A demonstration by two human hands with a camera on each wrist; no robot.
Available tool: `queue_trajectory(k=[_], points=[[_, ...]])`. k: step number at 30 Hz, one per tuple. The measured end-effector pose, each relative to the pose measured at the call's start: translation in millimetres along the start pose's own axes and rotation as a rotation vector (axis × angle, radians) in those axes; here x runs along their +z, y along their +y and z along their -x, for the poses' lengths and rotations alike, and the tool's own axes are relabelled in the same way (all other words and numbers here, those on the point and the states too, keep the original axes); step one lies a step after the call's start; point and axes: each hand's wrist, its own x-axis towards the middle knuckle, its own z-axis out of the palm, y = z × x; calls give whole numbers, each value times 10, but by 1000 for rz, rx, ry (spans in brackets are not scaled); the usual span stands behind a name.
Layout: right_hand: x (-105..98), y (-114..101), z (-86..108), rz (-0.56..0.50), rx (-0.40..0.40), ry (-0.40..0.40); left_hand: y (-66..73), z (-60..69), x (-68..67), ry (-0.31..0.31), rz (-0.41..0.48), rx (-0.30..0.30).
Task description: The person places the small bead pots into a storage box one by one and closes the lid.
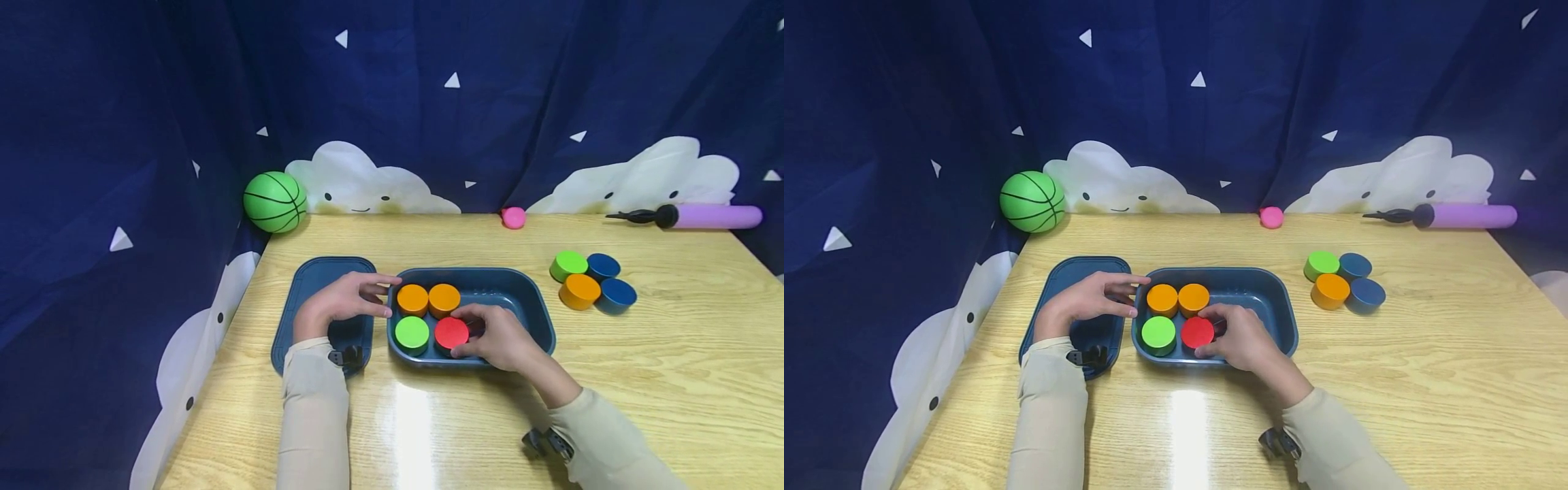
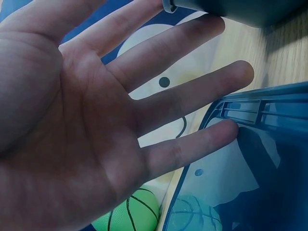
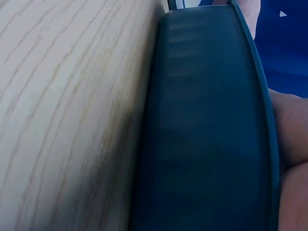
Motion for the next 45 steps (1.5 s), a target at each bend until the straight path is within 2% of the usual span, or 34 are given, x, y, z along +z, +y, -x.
queue_trajectory(k=[13, 17, 21, 25, 28, 33, 35, 38, 41, 45], points=[[44, -57, -22, 14, 9, -16, -5, 1, -4, 2, 6, 9], [-22, -11, 17, -39, -6, 17, -5, -2, -3, 2, 7, 10], [-163, 64, 101, -66, 5, 99, -3, -7, 2, -1, 5, 14], [-354, 179, 218, -88, 81, 227, 1, -6, 3, 0, -2, 15], [-507, 292, 308, -183, 136, 325, 3, 1, -1, 2, -9, 12], [-721, 529, 413, -324, 176, 476, 3, 7, -4, 3, -10, 1], [-795, 623, 447, -325, 220, 492, 3, 9, -6, 1, -10, -1], [-885, 749, 490, -309, 307, 476, 5, 12, -9, 0, -7, -1], [-933, 870, 512, -248, 376, 457, 5, 12, -12, 4, -8, 0], [-935, 1003, 530, -117, 426, 454, 6, 4, -8, 0, -5, 9]])
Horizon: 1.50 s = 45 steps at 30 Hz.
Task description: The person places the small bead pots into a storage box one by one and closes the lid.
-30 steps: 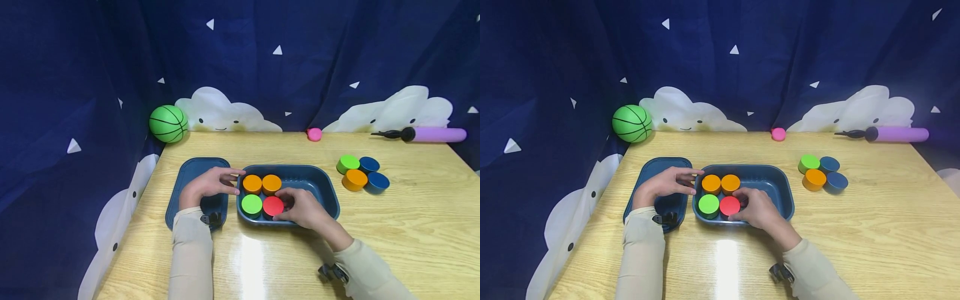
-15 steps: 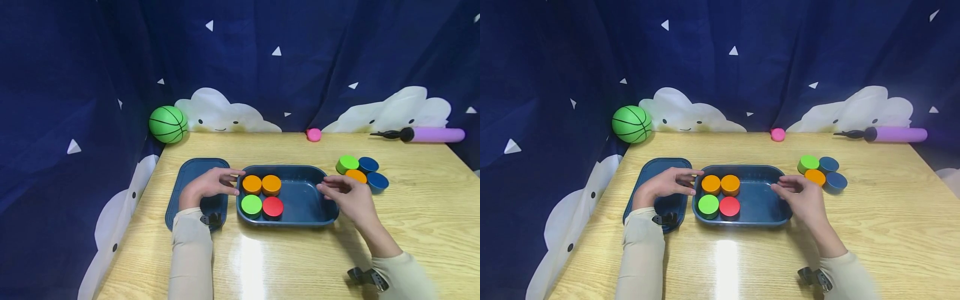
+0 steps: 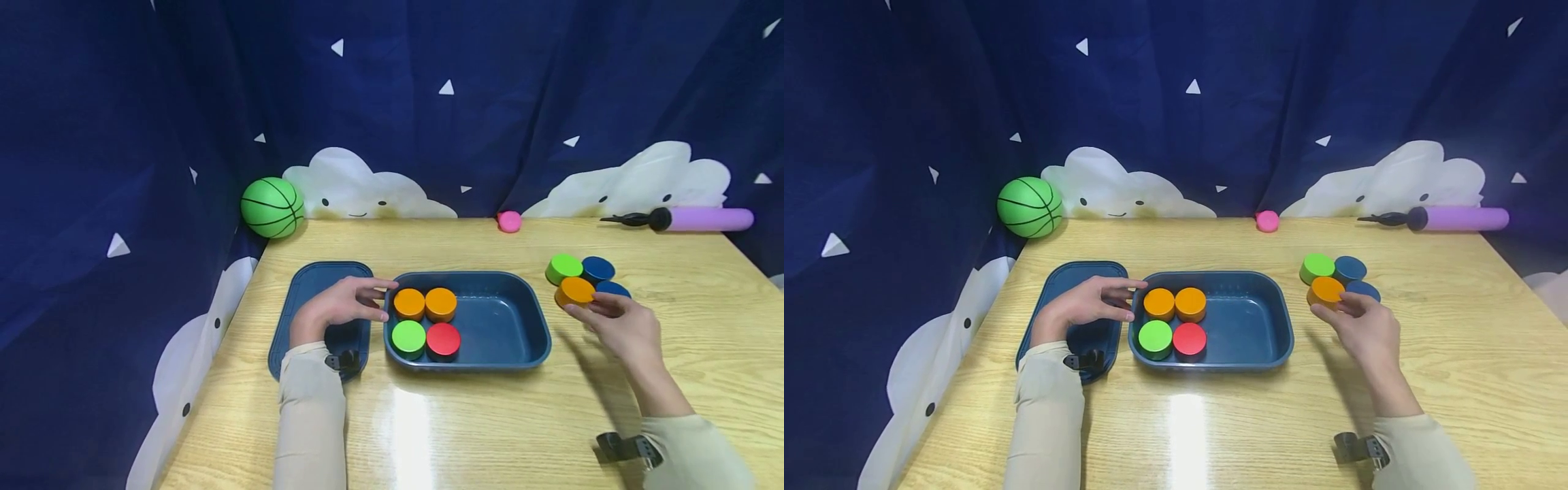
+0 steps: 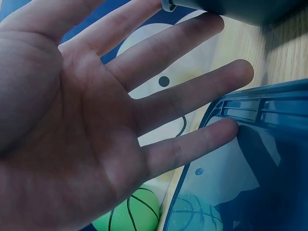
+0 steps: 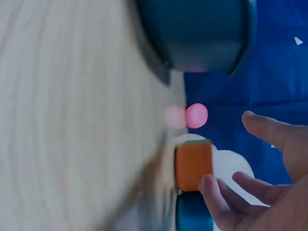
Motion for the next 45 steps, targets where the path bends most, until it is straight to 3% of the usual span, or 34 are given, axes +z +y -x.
queue_trajectory(k=[6, 14, 23, 45], points=[[65, 117, -66, 100, -8, 23, -5, -2, 4, -3, 5, 5], [139, 178, -145, 125, 8, 49, -10, -8, 2, -9, 5, 13], [134, 175, -238, 102, 66, 21, 0, -4, 5, -9, 9, 11], [194, 160, -376, 191, 32, 14, 1, 2, 11, 3, 10, -3]])
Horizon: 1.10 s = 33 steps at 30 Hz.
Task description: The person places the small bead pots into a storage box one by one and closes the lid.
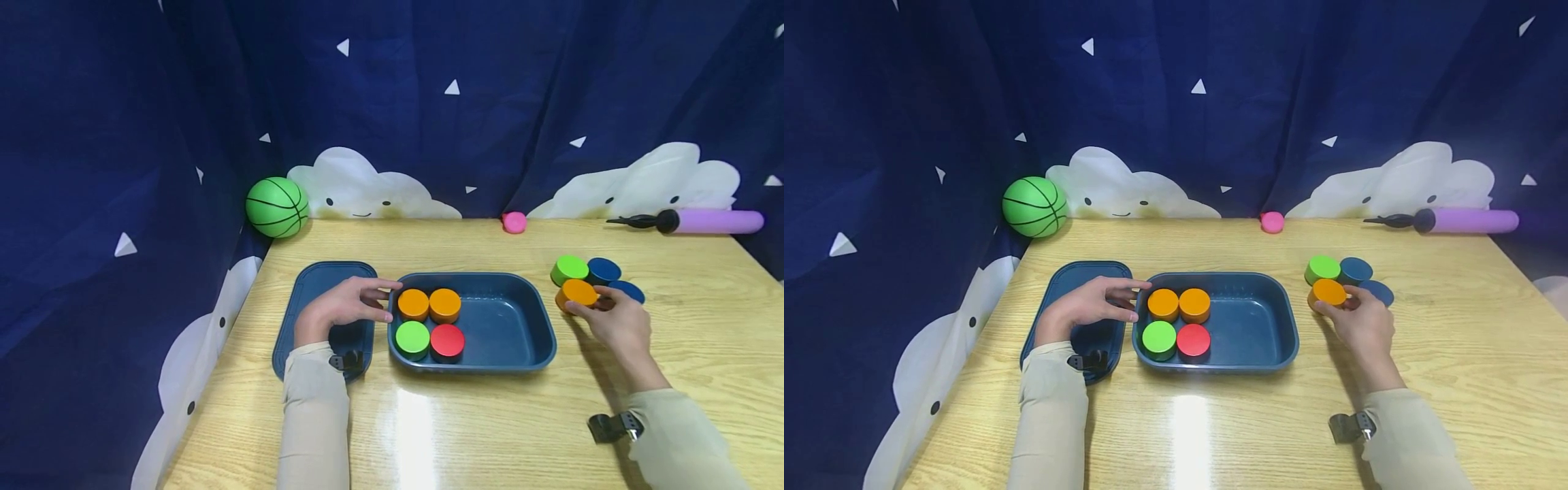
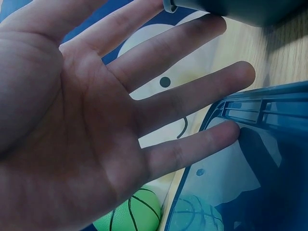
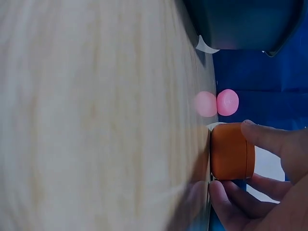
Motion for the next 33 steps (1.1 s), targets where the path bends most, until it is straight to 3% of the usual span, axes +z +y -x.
queue_trajectory(k=[8, 17, 23, 33], points=[[-41, -58, 93, -35, -25, -14, 14, 11, -6, -1, -21, 5], [-197, -291, 218, -91, -166, 75, -1, 10, -7, 7, -22, 1], [-215, -512, 327, -148, -182, 29, -8, 5, -3, 6, -24, -2], [-42, -896, 498, -117, -242, -68, 2, -3, 1, -1, -17, -2]])
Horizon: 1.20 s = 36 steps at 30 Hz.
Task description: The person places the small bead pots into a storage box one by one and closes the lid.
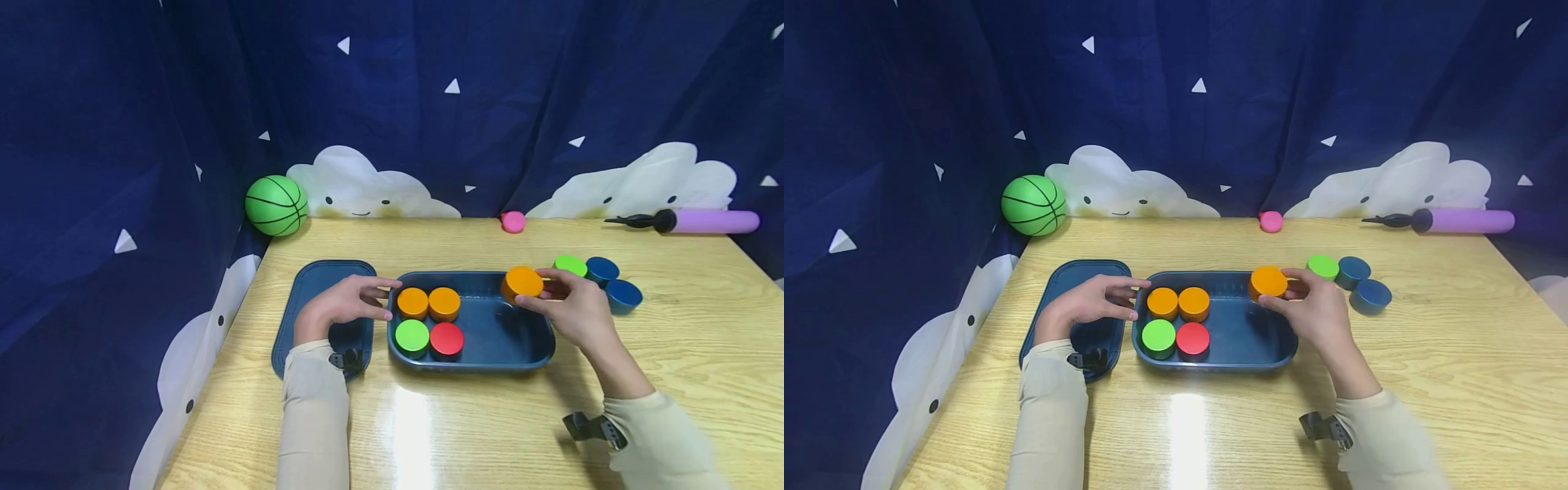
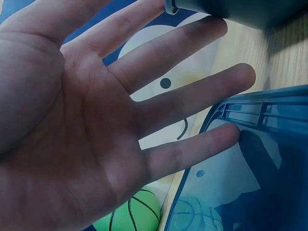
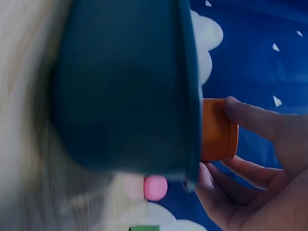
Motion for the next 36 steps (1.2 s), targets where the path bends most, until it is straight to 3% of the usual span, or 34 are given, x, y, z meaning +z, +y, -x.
queue_trajectory(k=[7, 16, 36], points=[[246, -119, -52, 44, -54, -65, 15, 1, -2, 2, 0, -9], [476, -162, -99, 103, -48, -132, 41, 3, 5, 6, 4, -21], [662, -133, -120, 146, -17, -181, 9, 2, -4, -2, 7, -4]])
